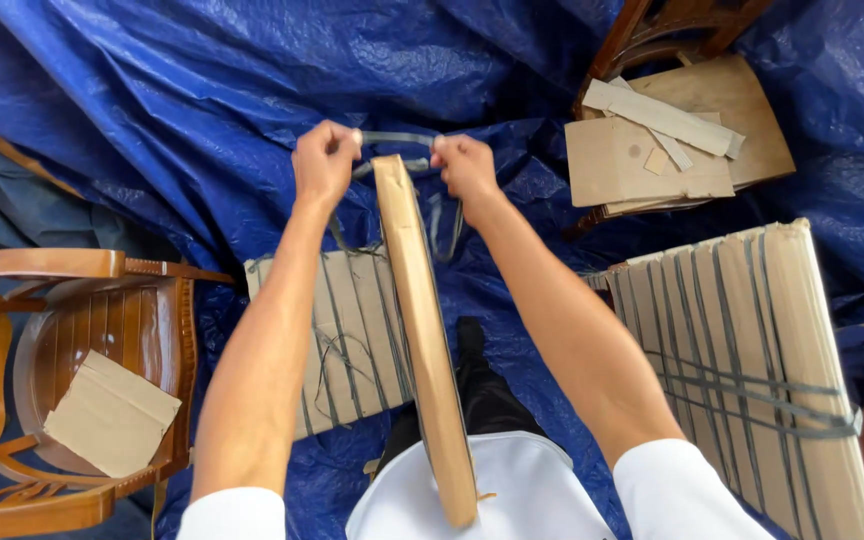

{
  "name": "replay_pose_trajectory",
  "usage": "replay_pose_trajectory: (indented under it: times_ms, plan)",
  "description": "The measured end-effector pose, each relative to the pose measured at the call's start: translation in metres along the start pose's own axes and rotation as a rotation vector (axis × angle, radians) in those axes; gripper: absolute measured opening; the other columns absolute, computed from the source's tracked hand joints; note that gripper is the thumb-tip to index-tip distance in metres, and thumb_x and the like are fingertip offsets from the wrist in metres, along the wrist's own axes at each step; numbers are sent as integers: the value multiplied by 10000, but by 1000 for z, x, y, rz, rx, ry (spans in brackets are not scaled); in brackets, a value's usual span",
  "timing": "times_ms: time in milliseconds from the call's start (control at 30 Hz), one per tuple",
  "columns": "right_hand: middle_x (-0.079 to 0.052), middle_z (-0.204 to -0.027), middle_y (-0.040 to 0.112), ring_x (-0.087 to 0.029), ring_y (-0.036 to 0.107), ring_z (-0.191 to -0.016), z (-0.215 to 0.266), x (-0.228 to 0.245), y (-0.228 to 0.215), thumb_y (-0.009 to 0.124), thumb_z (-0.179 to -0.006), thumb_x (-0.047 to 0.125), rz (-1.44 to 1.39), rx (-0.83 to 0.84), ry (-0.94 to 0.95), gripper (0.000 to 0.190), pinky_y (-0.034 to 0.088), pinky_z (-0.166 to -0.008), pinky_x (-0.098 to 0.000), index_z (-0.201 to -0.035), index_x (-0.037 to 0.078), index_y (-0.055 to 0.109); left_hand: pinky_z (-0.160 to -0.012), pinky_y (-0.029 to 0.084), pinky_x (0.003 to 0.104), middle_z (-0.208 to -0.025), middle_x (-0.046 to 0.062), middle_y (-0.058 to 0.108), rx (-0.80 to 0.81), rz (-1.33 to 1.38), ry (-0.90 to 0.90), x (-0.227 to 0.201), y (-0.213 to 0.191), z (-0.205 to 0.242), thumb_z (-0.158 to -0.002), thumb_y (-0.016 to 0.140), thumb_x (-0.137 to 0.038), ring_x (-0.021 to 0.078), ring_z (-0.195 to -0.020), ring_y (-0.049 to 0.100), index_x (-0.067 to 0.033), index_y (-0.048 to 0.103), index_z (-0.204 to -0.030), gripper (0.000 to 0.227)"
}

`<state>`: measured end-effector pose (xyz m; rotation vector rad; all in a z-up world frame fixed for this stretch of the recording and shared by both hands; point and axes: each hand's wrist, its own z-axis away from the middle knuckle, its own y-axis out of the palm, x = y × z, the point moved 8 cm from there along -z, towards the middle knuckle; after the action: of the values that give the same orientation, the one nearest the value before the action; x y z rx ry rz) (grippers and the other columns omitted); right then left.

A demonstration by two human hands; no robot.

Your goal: Bundling and tying furniture components using straps.

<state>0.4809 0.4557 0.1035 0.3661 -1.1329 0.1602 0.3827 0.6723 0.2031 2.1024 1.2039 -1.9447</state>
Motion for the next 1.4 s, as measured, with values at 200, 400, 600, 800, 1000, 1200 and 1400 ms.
replay_pose_trajectory:
  times_ms: [200, 400, 600, 800, 1000, 1200, 1400]
  plan:
    - [-8, -712, 614, -65, 436, -513, 59, -52, 3, 637, -983, 212, -29, -53, 81, 180, 313, -439, -245, -861, 80, 649, -542, 442, 258, -791, 3, 696, 14, 369, -519, 76, 34, 75, -989, 649, -196, 75, -636, 615, -55, 669, -916, 160]
    - [-4, -791, 673, -40, 563, -684, 114, -31, 17, 642, -1007, 173, 59, -140, -187, 166, 472, -609, -217, -937, 25, 672, -589, 422, 241, -820, -4, 663, -138, 503, -493, 73, 55, 139, -1042, 628, -234, 52, -693, 548, -51, 644, -970, 197]
    - [0, -778, 684, -34, 564, -675, 151, -9, 19, 632, -1012, 191, 202, -194, -181, 187, 481, -593, -223, -1037, 30, 725, -641, 446, 237, -826, -17, 644, -300, 481, -381, 32, 48, 176, -1029, 644, -236, 45, -723, 529, -32, 657, -950, 219]
    - [16, -730, 647, -23, 528, -645, 185, -34, 2, 647, -1004, 148, 261, -208, -224, 168, 438, -552, -217, -1089, 39, 744, -560, 424, 260, -733, -6, 647, -346, 380, -413, 12, 40, 222, -983, 691, -218, 58, -631, 506, -20, 716, -927, 208]
    - [30, -734, 626, -19, 501, -650, 233, -34, -9, 727, -928, 70, 372, -197, -313, 152, 424, -550, -212, -1075, 32, 739, -577, 442, 282, -772, 28, 678, -343, 303, -355, -16, 30, 260, -963, 708, -190, 97, -635, 521, -18, 740, -979, 176]
    - [10, -835, 713, -28, 604, -725, 250, -63, -22, 732, -892, 20, 319, -209, -244, 192, 507, -625, -207, -1083, 27, 742, -610, 481, 310, -898, 65, 727, -389, 316, -361, -37, 29, 293, -963, 692, -177, 135, -680, 606, -10, 755, -1005, 184]
    - [-19, -914, 754, -53, 655, -797, 260, -58, -24, 733, -868, -10, 289, -211, -317, 225, 548, -710, -222, -1093, 0, 742, -667, 479, 306, -916, 79, 683, -392, 231, -252, -43, 27, 300, -1010, 676, -165, 150, -752, 597, -7, 752, -1058, 182]
